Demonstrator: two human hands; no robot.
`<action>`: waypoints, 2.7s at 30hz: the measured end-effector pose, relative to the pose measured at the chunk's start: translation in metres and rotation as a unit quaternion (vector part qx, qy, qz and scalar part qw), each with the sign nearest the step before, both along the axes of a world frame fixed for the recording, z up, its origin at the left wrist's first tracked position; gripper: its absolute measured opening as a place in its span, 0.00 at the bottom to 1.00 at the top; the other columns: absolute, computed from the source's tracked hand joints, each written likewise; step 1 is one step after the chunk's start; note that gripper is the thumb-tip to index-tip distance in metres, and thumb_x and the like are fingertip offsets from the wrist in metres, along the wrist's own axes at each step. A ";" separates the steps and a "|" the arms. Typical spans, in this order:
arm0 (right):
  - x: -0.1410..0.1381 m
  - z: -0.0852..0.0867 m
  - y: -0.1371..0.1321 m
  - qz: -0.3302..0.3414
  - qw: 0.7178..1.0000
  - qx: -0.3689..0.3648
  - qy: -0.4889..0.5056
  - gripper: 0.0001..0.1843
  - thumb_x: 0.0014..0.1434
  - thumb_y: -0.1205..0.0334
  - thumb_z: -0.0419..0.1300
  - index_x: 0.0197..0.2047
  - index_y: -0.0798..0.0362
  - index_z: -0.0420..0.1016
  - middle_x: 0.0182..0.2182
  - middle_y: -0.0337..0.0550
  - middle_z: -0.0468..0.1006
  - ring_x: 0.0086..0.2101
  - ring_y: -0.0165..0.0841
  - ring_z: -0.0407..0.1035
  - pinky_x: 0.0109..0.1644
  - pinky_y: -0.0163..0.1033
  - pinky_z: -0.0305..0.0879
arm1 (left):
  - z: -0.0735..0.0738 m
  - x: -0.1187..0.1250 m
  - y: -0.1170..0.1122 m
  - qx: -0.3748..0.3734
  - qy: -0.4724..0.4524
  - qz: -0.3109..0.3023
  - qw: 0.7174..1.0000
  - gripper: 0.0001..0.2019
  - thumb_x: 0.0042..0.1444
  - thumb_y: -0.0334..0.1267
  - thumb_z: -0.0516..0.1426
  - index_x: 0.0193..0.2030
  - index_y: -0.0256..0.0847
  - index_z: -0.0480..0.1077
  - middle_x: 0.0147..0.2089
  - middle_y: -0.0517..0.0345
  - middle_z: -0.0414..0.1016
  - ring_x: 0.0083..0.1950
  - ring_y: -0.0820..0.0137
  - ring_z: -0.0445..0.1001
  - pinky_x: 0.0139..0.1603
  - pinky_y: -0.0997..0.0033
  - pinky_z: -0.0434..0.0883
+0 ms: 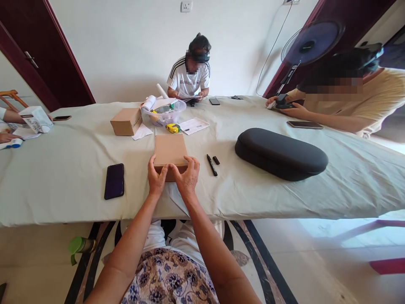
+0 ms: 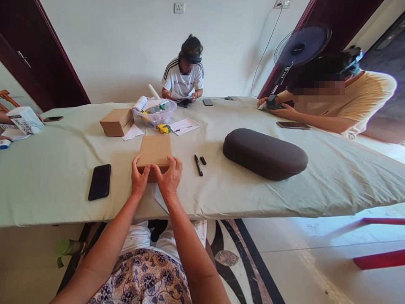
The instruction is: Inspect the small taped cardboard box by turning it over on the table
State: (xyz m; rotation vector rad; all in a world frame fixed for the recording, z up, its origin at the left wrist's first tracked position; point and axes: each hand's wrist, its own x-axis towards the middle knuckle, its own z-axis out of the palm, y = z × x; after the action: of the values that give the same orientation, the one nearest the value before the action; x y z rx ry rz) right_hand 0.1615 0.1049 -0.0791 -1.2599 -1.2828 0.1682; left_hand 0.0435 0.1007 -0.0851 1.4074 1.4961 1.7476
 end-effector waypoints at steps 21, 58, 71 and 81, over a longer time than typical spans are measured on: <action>0.069 -0.048 0.014 0.212 0.962 -0.162 0.062 0.17 0.53 0.51 0.62 0.44 0.49 0.76 0.40 0.43 0.82 0.39 0.38 0.75 0.46 0.45 0.70 | -0.033 -0.050 0.006 -0.024 0.016 -0.125 0.992 0.33 0.55 0.54 0.63 0.63 0.40 0.68 0.63 0.44 0.73 0.65 0.55 0.71 0.69 0.52 0.63; 0.030 -0.043 -0.005 0.099 0.995 -0.012 -0.007 0.26 0.53 0.51 0.67 0.51 0.50 0.65 0.40 0.42 0.69 0.37 0.36 0.66 0.43 0.45 0.71 | -0.028 -0.037 -0.015 -0.013 0.076 -0.042 0.996 0.37 0.52 0.51 0.65 0.65 0.42 0.60 0.63 0.41 0.72 0.63 0.56 0.72 0.62 0.55 0.69; 0.017 -0.038 -0.022 0.088 0.995 0.039 0.011 0.14 0.66 0.56 0.52 0.52 0.48 0.71 0.41 0.46 0.73 0.41 0.39 0.68 0.45 0.49 0.71 | -0.037 -0.039 -0.012 -0.013 -0.016 -0.085 0.996 0.42 0.56 0.56 0.63 0.71 0.45 0.52 0.71 0.42 0.64 0.70 0.54 0.66 0.69 0.52 0.64; 0.015 -0.039 -0.022 0.094 0.995 0.032 0.024 0.13 0.65 0.57 0.53 0.51 0.49 0.70 0.38 0.43 0.72 0.38 0.36 0.69 0.43 0.46 0.72 | -0.039 -0.046 -0.011 -0.001 -0.040 -0.063 0.997 0.32 0.64 0.59 0.53 0.69 0.45 0.60 0.71 0.47 0.65 0.73 0.58 0.62 0.74 0.54 0.58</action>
State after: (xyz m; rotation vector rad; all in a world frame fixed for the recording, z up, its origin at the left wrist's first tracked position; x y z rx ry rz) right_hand 0.1769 0.0828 -0.1183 -1.0740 -1.3551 0.2884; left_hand -0.0021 0.0896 -0.1243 1.3821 1.3390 1.7037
